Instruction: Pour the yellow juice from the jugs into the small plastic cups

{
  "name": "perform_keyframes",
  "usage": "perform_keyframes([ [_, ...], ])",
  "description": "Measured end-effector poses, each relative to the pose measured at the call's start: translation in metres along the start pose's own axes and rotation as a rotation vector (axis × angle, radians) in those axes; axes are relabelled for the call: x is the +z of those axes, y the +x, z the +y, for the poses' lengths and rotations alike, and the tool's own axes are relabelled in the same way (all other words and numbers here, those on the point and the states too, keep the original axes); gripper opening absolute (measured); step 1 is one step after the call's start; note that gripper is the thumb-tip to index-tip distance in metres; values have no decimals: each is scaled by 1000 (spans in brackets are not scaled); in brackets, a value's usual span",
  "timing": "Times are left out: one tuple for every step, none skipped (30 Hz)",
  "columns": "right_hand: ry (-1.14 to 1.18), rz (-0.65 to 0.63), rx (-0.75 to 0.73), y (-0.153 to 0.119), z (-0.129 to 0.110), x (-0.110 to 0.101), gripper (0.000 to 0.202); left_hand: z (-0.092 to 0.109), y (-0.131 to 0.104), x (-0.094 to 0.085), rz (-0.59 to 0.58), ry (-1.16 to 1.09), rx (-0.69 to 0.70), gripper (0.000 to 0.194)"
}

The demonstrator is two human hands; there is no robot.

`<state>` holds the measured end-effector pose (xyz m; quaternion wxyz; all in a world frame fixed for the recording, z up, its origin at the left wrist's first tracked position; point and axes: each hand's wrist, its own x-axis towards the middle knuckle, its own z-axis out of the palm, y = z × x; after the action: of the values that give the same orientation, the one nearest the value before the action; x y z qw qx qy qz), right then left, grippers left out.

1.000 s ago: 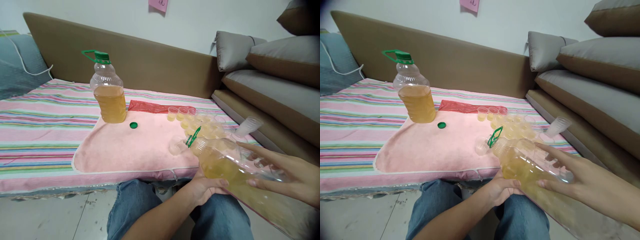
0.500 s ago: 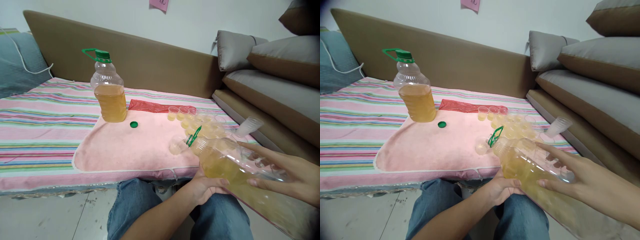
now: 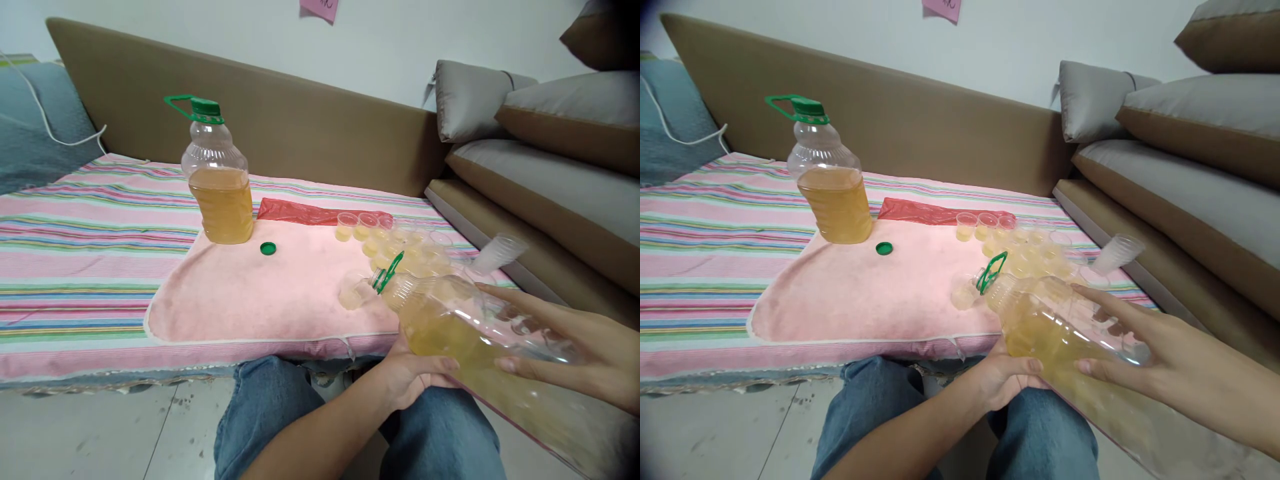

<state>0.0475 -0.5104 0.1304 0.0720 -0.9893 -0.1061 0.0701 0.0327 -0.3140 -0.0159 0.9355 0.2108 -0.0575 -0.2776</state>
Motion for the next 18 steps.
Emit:
perform_keyframes([
  [1,1,-4,0,0,0,87,0,0,0,-2,-4,0,87],
  [3,1,-10,0,0,0,86,1,0,1,-1,-7,-4,87],
  [6,5,-15,0,1,1,86,1,0,1,3,-9,-9,88],
  [9,10,-16,0,2,1,86,1,-1,1,9,-9,-13,88],
  [10,17,-16,0,3,2,86,1,-1,2,15,-8,-16,88],
  [9,22,-14,1,4,3,86,1,-1,2,18,-7,-17,89],
  [6,24,-12,1,4,3,86,2,-1,2,19,-4,-16,89],
  [1,25,-10,1,4,4,86,2,-1,2,17,-1,-14,89],
  [-3,23,-10,1,4,4,86,1,0,1,15,3,-14,89],
  [-5,20,-10,1,4,4,86,1,0,1,13,6,-15,89],
  [-6,16,-10,1,4,3,86,2,0,1,12,9,-17,88],
  [-6,10,-7,1,3,3,87,2,0,1,13,11,-18,87],
  [-5,4,-4,1,3,3,87,2,0,1,15,11,-19,86],
  [-4,-2,2,0,3,3,87,2,0,1,17,12,-19,85],
  [-4,-7,6,0,3,2,87,2,0,1,17,14,-21,84],
  [-3,-10,9,0,3,2,86,2,0,1,16,15,-21,83],
  [-1,-11,10,-1,4,3,86,2,0,1,11,18,-23,82],
  [0,-12,10,-1,4,3,85,1,-1,0,8,19,-17,79],
])
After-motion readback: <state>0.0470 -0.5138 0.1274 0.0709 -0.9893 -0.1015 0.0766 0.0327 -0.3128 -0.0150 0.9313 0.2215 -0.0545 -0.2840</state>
